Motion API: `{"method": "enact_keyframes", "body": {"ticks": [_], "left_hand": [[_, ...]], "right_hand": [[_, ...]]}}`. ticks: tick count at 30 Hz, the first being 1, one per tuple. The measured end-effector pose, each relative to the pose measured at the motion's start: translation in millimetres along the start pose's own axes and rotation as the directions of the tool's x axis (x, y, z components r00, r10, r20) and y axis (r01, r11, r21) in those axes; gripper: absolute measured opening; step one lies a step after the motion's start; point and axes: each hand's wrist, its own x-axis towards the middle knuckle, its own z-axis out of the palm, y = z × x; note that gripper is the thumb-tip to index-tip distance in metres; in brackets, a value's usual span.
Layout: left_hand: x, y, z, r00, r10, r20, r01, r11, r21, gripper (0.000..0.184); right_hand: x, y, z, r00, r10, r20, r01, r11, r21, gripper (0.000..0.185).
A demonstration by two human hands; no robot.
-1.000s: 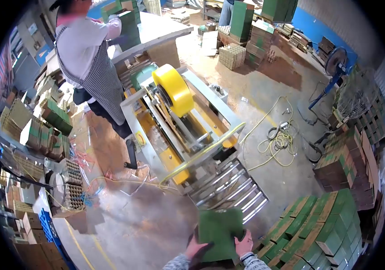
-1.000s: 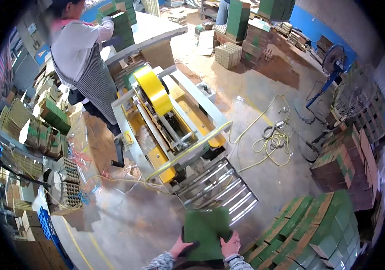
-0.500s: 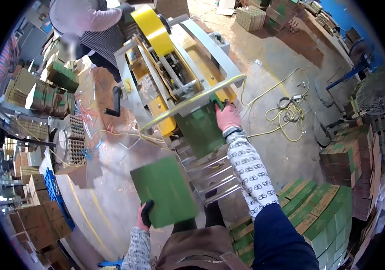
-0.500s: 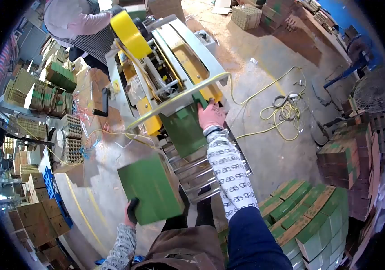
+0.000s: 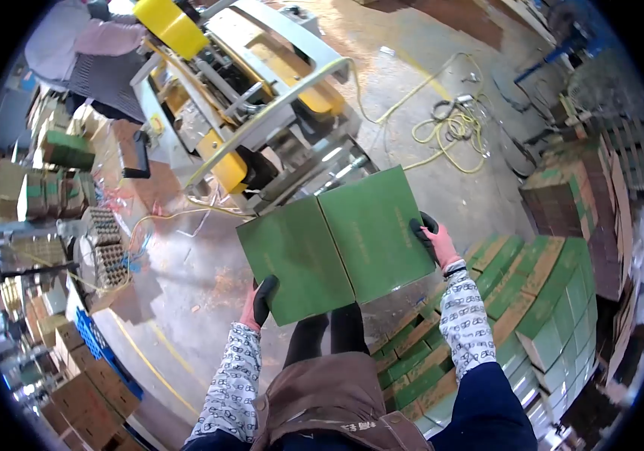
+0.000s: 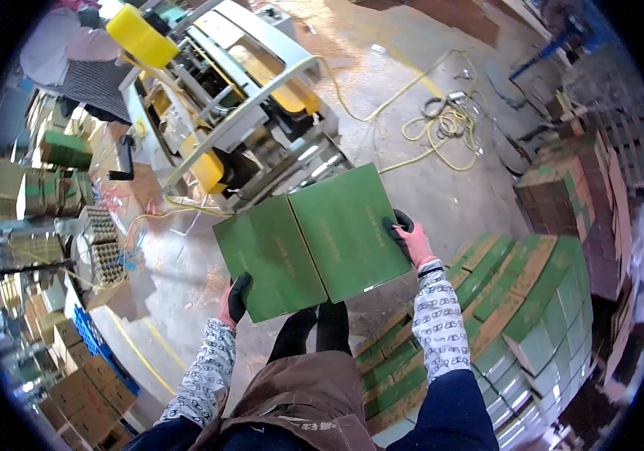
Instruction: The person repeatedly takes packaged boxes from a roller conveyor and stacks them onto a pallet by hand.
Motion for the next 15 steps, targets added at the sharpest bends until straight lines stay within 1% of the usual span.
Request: {"method": "enact_keyframes", "body": {"ticks": [1,4,5,8,9,10,11,12,13,14,15], "left_hand": [[-6.8,4.7,9.5,1.0,0.026,-0.011,-0.025,0.997,0.068,0.047],[1.9,-12.1,3.3,0.996,0.021,-0.082,-0.023,0.999,-0.023,0.042],[1.7,-3.1,0.0,0.997,0.0,-0.072,-0.001,1.0,-0.015,0.037],[28.6,-8.0,-54.9,0.971,-0.205,0.125,0.183,0.969,0.164,0.039],[10.9,17.5,-42.6,0.956,-0.228,0.183,0.202,0.968,0.152,0.042],[3.9,22.7,-42.0,0.945,-0.177,0.276,0.131,0.976,0.175,0.045],[-10.6,30.5,-38.3,0.949,-0.142,0.282,0.079,0.971,0.224,0.043],[-25.6,33.0,-39.6,0.952,-0.111,0.285,0.031,0.962,0.27,0.042],[-27.7,16.4,-59.6,0.941,-0.229,0.248,0.211,0.973,0.099,0.041],[-30.1,-7.2,-83.1,0.908,-0.346,0.237,0.374,0.923,-0.085,0.039],[-42.5,-25.3,-97.1,0.927,-0.254,0.275,0.303,0.94,-0.154,0.037]], "right_hand": [[-16.7,11.5,2.5,0.999,0.028,-0.019,-0.022,0.971,0.238,0.05],[-29.1,85.8,-5.0,0.994,-0.042,-0.096,0.034,0.996,-0.082,0.048],[-52.4,77.9,6.6,0.999,-0.035,-0.014,0.035,0.999,0.019,0.051],[-121.0,76.9,42.8,0.993,-0.025,-0.116,0.05,0.974,0.22,0.052],[-140.1,72.7,49.4,0.992,0.062,-0.108,-0.017,0.927,0.373,0.051],[-155.6,66.9,54.0,0.986,0.141,-0.084,-0.078,0.855,0.513,0.05],[-169.1,62.1,55.3,0.98,0.2,-0.004,-0.159,0.789,0.593,0.043],[-188.4,50.8,51.6,0.966,0.254,0.042,-0.233,0.797,0.558,0.039],[-202.8,44.3,48.1,0.948,0.306,0.087,-0.305,0.801,0.515,0.036],[-212.8,57.0,50.3,0.938,0.338,0.079,-0.316,0.739,0.594,0.038],[-224.3,78.6,53.4,0.926,0.369,0.073,-0.32,0.671,0.669,0.039]]}}
